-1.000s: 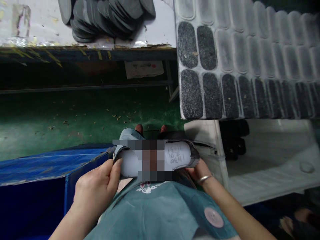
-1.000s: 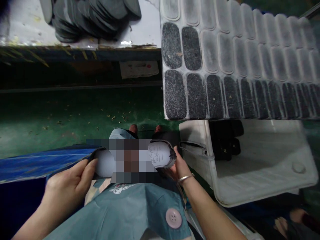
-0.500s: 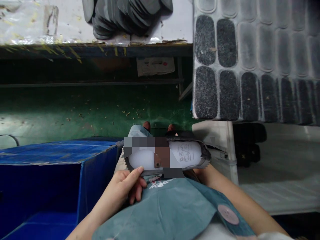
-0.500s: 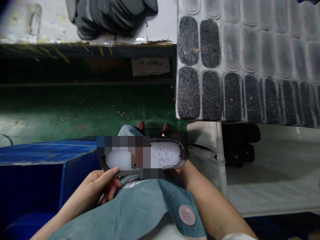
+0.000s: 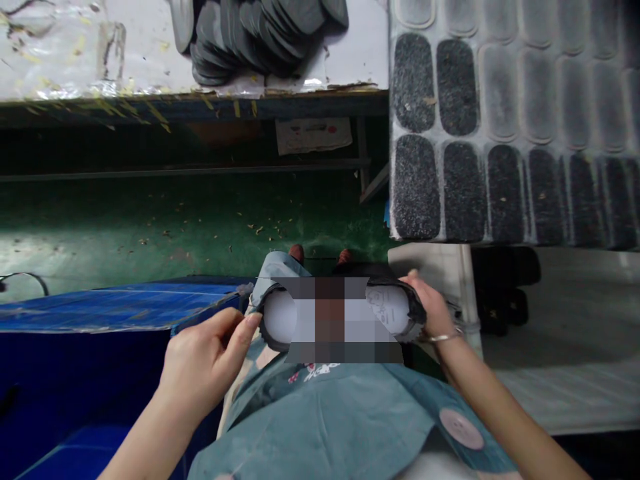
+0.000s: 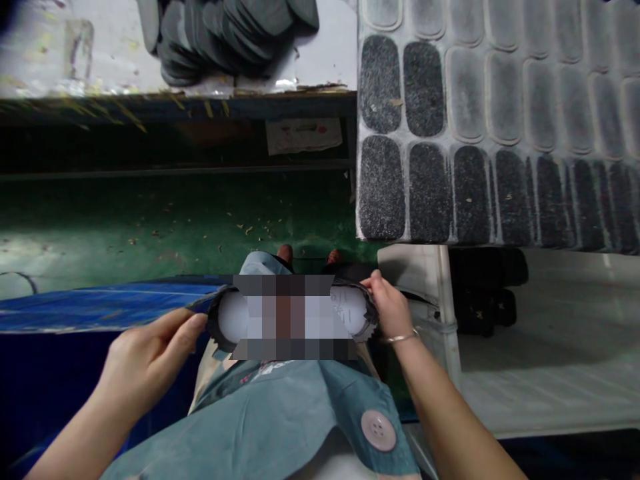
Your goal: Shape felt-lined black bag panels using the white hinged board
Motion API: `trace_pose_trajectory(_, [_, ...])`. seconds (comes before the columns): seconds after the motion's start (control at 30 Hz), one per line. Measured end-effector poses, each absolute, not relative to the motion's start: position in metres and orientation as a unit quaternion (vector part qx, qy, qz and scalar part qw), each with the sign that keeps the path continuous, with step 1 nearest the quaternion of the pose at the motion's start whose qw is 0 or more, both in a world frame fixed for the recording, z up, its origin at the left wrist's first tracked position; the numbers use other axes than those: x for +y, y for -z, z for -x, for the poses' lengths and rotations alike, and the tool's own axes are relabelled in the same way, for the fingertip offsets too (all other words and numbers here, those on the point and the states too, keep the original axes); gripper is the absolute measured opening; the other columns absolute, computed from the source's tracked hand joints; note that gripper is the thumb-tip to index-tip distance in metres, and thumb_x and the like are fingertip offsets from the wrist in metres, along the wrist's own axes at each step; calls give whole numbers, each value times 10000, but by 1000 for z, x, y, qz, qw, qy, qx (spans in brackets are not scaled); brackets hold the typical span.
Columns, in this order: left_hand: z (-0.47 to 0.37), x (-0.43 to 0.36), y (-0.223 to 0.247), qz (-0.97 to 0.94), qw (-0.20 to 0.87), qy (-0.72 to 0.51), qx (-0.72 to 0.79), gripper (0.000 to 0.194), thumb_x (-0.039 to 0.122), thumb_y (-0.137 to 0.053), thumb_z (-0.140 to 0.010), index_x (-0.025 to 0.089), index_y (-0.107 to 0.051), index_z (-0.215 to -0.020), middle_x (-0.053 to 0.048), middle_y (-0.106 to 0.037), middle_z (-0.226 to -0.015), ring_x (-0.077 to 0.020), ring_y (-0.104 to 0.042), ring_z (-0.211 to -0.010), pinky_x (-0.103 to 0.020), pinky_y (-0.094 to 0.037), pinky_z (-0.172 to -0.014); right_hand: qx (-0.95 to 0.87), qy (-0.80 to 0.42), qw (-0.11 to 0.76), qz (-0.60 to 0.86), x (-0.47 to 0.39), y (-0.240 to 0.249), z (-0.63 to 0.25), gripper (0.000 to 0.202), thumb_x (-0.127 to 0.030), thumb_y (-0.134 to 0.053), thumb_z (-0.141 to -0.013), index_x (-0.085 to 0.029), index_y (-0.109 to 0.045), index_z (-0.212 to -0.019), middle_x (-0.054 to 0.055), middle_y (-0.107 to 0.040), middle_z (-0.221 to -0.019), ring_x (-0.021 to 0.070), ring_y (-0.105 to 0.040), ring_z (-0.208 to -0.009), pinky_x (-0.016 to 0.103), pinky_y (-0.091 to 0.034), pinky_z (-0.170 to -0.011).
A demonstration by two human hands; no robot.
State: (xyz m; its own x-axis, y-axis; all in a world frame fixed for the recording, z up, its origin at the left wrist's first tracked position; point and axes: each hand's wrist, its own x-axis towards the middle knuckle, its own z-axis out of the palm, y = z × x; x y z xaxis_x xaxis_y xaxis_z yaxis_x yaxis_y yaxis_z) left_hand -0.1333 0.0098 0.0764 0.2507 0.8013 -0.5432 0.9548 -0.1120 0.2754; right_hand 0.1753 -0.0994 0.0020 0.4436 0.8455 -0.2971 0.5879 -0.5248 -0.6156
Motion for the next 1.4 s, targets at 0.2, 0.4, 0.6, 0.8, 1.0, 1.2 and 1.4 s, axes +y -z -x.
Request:
trace_pose_trajectory(0.2, [121,18,-65,-863,95,123,481,435,435,-324,-932,204,-551,-641,-28,-570,-560,-181,-561,-555,-277,-229,-505,-569,-173,36,803,-135,-63,-168,413,-491,-405,-926,-204,-510,-648,29,-573,-627,163,-540,-576,294,-293,-540])
trace_pose_trajectory(0.4, [125,8,-61,-894,21,98,437,381,347,-363,-931,204,-550,-632,-27,-581,-535,-186,-563,-511,-294,-220,-482,-610,-79,15,789,-127,-57,-150,373,-341,-383,-947,-199,-439,-607,25,-514,-588,141,-475,-529,306,-251,-533])
trace_pose_trajectory(0.6, [126,-5,-65,-897,-14,55,438,346,308,-404,-930,205,-542,-630,-15,-566,-512,-176,-575,-512,-295,-268,-500,-629,-44,2,776,-124,-58,-151,359,-303,-399,-947,-199,-442,-607,37,-503,-601,157,-483,-579,321,-281,-567])
trace_pose_trajectory(0.8, [127,-9,-67,-893,-3,49,447,373,307,-403,-930,212,-484,-578,-12,-550,-497,-170,-569,-506,-296,-278,-509,-649,-29,15,760,-122,-56,-152,365,-314,-401,-953,-216,-407,-602,38,-476,-586,172,-469,-565,339,-301,-576])
trace_pose_trajectory(1.0, [124,-13,-58,-883,-10,57,466,355,301,-405,-936,205,-506,-609,-18,-580,-528,-170,-584,-528,-289,-296,-523,-649,-39,-2,760,-122,-57,-153,357,-309,-398,-958,-215,-417,-614,48,-495,-604,185,-494,-587,343,-314,-588])
trace_pose_trajectory(1.2, [127,-21,-51,-884,-28,15,467,362,294,-435,-925,208,-475,-575,-6,-532,-484,-165,-543,-464,-290,-279,-489,-650,-1,8,759,-119,-54,-153,375,-335,-388,-958,-214,-425,-605,32,-485,-597,178,-494,-584,335,-321,-588])
trace_pose_trajectory(1.4, [129,-24,-51,-887,-21,3,461,345,270,-464,-913,209,-450,-573,3,-518,-490,-167,-560,-486,-287,-287,-488,-657,13,2,753,-115,-55,-153,379,-331,-398,-951,-211,-425,-593,22,-468,-583,168,-481,-566,327,-317,-578])
